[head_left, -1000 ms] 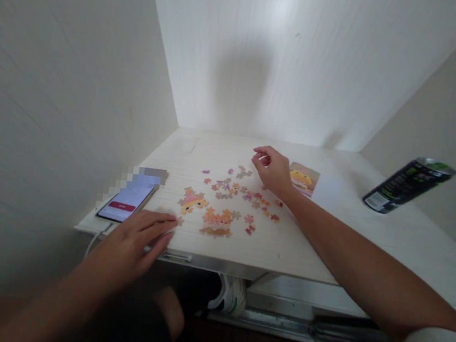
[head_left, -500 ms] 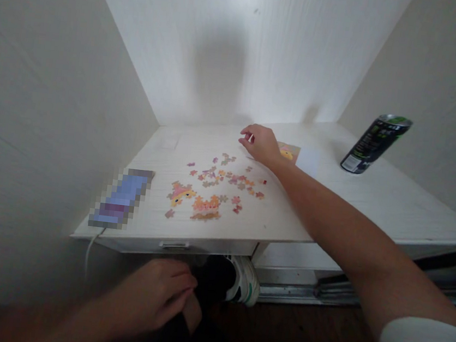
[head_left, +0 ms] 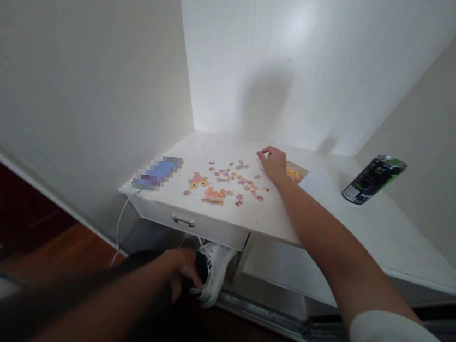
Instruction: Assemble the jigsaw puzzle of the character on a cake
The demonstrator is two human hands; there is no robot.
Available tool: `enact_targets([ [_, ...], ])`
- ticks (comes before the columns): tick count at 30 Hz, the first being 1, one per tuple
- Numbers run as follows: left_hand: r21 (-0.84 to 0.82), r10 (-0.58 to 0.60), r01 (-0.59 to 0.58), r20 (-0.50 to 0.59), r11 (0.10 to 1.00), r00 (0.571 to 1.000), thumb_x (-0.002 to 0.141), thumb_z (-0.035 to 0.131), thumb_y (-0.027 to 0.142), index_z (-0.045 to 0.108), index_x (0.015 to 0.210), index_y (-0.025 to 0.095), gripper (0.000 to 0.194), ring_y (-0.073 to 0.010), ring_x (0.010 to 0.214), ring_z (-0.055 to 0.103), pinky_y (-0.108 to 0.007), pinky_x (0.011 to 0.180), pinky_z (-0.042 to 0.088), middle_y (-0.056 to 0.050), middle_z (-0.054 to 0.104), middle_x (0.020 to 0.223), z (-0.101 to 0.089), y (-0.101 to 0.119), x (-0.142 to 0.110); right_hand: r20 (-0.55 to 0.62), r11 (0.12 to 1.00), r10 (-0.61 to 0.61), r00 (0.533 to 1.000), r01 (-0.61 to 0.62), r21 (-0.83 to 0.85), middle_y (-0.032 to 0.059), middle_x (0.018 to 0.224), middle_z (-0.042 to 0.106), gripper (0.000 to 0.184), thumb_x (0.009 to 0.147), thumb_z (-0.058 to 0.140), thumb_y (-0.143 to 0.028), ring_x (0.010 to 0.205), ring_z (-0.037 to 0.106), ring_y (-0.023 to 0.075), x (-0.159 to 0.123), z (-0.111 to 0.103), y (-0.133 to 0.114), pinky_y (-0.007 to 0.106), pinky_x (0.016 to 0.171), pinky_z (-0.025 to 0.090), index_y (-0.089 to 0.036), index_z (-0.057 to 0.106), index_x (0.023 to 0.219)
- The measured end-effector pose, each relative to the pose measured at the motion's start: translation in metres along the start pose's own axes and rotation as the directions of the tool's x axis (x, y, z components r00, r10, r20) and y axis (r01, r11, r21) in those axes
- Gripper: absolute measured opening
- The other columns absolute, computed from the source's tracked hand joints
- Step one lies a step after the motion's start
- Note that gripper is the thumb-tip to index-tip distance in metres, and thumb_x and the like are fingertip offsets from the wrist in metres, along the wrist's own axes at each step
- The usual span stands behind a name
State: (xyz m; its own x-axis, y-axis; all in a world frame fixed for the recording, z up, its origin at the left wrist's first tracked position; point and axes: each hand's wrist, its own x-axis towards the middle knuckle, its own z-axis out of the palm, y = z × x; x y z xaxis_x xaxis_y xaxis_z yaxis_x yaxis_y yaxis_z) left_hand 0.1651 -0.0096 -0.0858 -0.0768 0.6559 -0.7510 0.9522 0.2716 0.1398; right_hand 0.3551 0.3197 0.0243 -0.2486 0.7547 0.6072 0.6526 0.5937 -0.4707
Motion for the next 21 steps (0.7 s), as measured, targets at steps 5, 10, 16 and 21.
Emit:
enact_targets([
  [5, 0.146, -0.214, 0.232, -0.131, 0.962, 0.968, 0.058, 0.091, 0.022, 0.070, 0.111, 0.009, 0.059, -0.0341, 0.115, 0.062, -0.048, 0.098, 0.053, -0.019, 0.065, 0.121, 0.041, 0.034, -0.006, 0.016, 0.998, 0.059, 0.998, -0.059, 0.018, 0.0102, 0.080, 0.068, 0.029, 0.089, 0.055, -0.037, 0.076, 0.057, 0.0234, -0.006, -0.005, 0.006, 0.037, 0.084, 0.042, -0.014, 0.073, 0.090],
  [10, 0.164, -0.323, 0.357, -0.201, 0.920, 0.925, 0.078, 0.082, 0.022, 0.070, 0.106, 0.007, 0.034, -0.0282, 0.110, 0.065, -0.048, 0.097, 0.054, -0.016, 0.069, 0.112, 0.061, 0.045, -0.041, 0.042, 0.998, 0.047, 0.998, -0.048, 0.034, 0.0133, 0.092, 0.070, 0.028, 0.089, 0.056, -0.036, 0.087, 0.060, 0.0256, -0.010, -0.007, 0.003, 0.038, 0.089, 0.042, -0.014, 0.073, 0.092],
  [16, 0.158, -0.367, 0.419, -0.276, 0.894, 0.888, 0.089, 0.072, 0.022, 0.070, 0.102, 0.008, 0.019, -0.0251, 0.108, 0.066, -0.044, 0.094, 0.056, -0.013, 0.069, 0.109, 0.067, 0.056, -0.080, 0.053, 0.999, 0.009, 0.999, -0.012, 0.045, 0.0142, 0.096, 0.071, 0.026, 0.088, 0.057, -0.034, 0.090, 0.060, 0.0264, -0.010, -0.010, -0.001, 0.038, 0.092, 0.042, -0.015, 0.073, 0.091],
  [21, 0.181, -0.373, 0.442, -0.317, 0.879, 0.872, 0.091, 0.066, 0.014, 0.070, 0.106, 0.009, 0.016, -0.0250, 0.107, 0.066, -0.044, 0.092, 0.056, -0.012, 0.069, 0.111, 0.074, 0.069, -0.097, 0.063, 0.998, 0.004, 0.998, -0.008, 0.067, 0.0139, 0.095, 0.071, 0.023, 0.087, 0.059, -0.033, 0.091, 0.060, 0.0268, -0.007, -0.009, -0.002, 0.039, 0.093, 0.042, -0.015, 0.073, 0.089],
])
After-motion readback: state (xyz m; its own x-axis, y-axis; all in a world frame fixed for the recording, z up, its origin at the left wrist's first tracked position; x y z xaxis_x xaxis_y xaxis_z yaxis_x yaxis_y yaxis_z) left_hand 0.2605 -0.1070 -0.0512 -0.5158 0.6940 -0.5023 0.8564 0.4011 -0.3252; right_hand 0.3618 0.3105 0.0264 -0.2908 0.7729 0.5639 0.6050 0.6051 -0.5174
